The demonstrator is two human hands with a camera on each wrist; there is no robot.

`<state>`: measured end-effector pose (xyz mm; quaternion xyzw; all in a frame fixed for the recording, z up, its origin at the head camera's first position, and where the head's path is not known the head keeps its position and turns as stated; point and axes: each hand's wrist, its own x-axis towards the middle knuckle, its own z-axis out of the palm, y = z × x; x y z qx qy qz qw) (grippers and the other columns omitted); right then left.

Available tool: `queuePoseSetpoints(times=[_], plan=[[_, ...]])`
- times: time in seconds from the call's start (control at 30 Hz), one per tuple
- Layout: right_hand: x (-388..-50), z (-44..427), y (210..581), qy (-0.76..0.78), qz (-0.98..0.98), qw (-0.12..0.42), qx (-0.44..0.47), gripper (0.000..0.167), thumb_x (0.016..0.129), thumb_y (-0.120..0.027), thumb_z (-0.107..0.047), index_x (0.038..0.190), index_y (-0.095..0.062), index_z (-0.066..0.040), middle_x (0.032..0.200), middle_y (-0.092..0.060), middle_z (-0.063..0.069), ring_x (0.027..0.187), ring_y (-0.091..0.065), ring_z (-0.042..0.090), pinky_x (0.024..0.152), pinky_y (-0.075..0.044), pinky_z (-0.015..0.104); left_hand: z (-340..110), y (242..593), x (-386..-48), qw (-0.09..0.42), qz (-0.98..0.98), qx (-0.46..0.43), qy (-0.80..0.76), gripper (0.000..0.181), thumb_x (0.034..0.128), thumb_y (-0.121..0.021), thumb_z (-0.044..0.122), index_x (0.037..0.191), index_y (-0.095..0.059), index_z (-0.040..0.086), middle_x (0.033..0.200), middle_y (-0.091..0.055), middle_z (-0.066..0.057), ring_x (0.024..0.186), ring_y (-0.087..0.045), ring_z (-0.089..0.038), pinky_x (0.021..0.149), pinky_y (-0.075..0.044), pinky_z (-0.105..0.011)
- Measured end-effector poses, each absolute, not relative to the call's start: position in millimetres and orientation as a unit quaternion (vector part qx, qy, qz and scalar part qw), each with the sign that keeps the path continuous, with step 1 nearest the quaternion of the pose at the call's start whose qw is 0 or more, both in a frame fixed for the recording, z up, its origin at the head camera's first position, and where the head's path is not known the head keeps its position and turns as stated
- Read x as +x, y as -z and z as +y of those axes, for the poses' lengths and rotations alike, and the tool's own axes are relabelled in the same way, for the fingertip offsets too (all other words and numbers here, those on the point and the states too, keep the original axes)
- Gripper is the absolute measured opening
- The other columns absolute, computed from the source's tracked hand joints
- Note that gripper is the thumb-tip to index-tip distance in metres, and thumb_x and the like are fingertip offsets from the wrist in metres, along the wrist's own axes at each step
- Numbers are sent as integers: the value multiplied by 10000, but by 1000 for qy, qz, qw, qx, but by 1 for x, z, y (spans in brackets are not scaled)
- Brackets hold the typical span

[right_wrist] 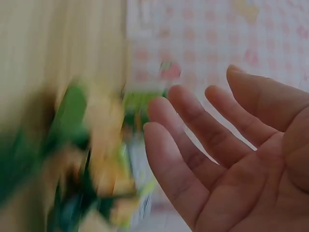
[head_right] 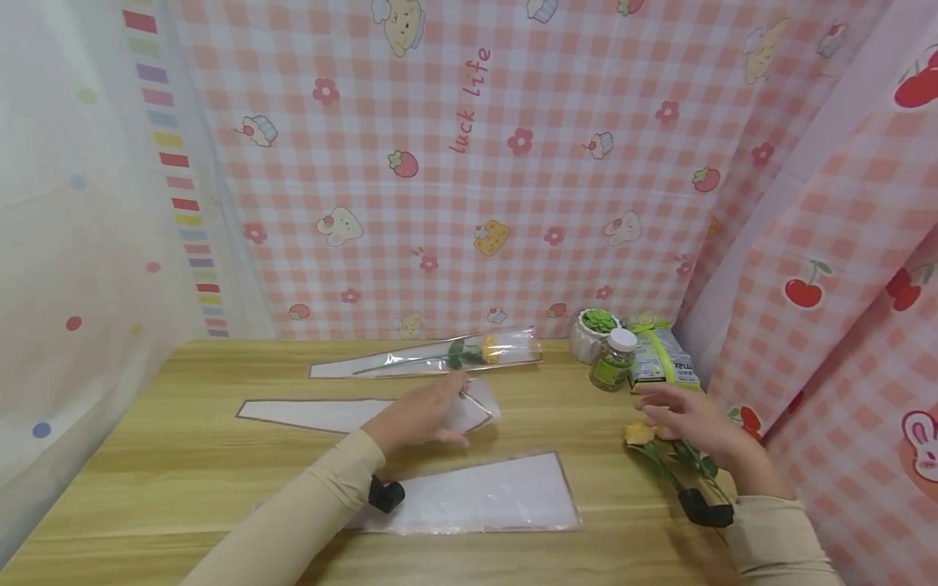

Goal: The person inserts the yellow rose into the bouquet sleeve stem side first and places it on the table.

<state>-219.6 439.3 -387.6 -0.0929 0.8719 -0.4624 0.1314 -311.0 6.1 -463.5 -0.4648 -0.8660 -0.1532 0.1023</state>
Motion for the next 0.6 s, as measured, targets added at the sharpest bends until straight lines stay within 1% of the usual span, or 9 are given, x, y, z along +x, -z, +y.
queuePoseSetpoints(times=[0.07, 0.13, 0.2, 0.27, 0.3, 0.33, 0.43, 0.53, 0.6], plan=[[-213, 459, 389, 459, 873, 142, -80, 519, 1094, -474, -218, 1505, -357, 75, 1410, -498, 332, 1052, -645, 51, 849, -572, 396, 6, 463, -311, 106, -865, -466, 152, 747, 780, -837, 517, 1214, -421, 75, 1092, -505, -34, 952, -545, -133, 781, -531, -260], [-207, 478, 391, 458, 873, 150, -72, 404, 1097, -461, -205, 1474, -472, -59, 1334, -583, 255, 1026, -657, 74, 825, -579, 391, 6, 463, -310, 108, -865, -465, 153, 746, 776, -840, 514, 1209, -423, 73, 1080, -514, -37, 936, -540, -133, 766, -531, -257], [-201, 495, 393, 457, 873, 153, -71, 305, 1095, -465, -185, 1376, -570, -238, 1246, -651, 128, 991, -665, 97, 799, -585, 395, 5, 462, -310, 111, -865, -466, 151, 744, 776, -839, 513, 1208, -426, 70, 1077, -514, -41, 922, -533, -135, 751, -532, -253], [-196, 511, 395, 458, 871, 165, -69, 300, 1096, -458, -174, 1280, -587, -372, 1190, -665, 37, 981, -667, 137, 801, -588, 407, 5, 461, -310, 113, -864, -468, 150, 744, 775, -838, 514, 1205, -427, 68, 1078, -512, -44, 919, -529, -137, 741, -532, -256], [-193, 517, 395, 458, 870, 172, -65, 302, 1096, -459, -177, 1246, -587, -405, 1180, -656, 19, 979, -663, 163, 801, -588, 416, 5, 460, -310, 113, -864, -468, 148, 744, 776, -836, 517, 1206, -427, 68, 1081, -509, -45, 923, -525, -138, 743, -530, -258], [-191, 523, 396, 456, 869, 181, -58, 289, 1096, -460, -182, 1250, -590, -389, 1187, -648, 22, 985, -656, 185, 807, -585, 431, 5, 460, -310, 113, -864, -468, 148, 741, 777, -835, 516, 1203, -427, 68, 1082, -507, -45, 926, -523, -140, 743, -528, -258], [-185, 538, 397, 451, 868, 206, -29, 289, 1094, -468, -206, 1354, -590, -169, 1255, -612, 148, 1019, -636, 253, 835, -574, 475, 5, 458, -310, 106, -868, -462, 145, 741, 780, -828, 527, 1200, -417, 77, 1070, -498, -36, 922, -513, -134, 734, -513, -253], [-180, 547, 402, 441, 869, 224, -5, 431, 1091, -478, -215, 1403, -464, 81, 1296, -573, 243, 1051, -609, 263, 834, -561, 491, 5, 458, -310, 99, -871, -459, 148, 740, 777, -829, 526, 1196, -413, 81, 1050, -502, -27, 907, -515, -129, 721, -503, -243], [-178, 550, 407, 442, 866, 235, 8, 489, 1086, -486, -205, 1411, -379, 145, 1274, -576, 239, 1046, -600, 259, 832, -555, 488, 5, 457, -310, 96, -871, -458, 149, 739, 777, -832, 520, 1195, -413, 79, 1038, -505, -24, 897, -518, -127, 715, -499, -244]])
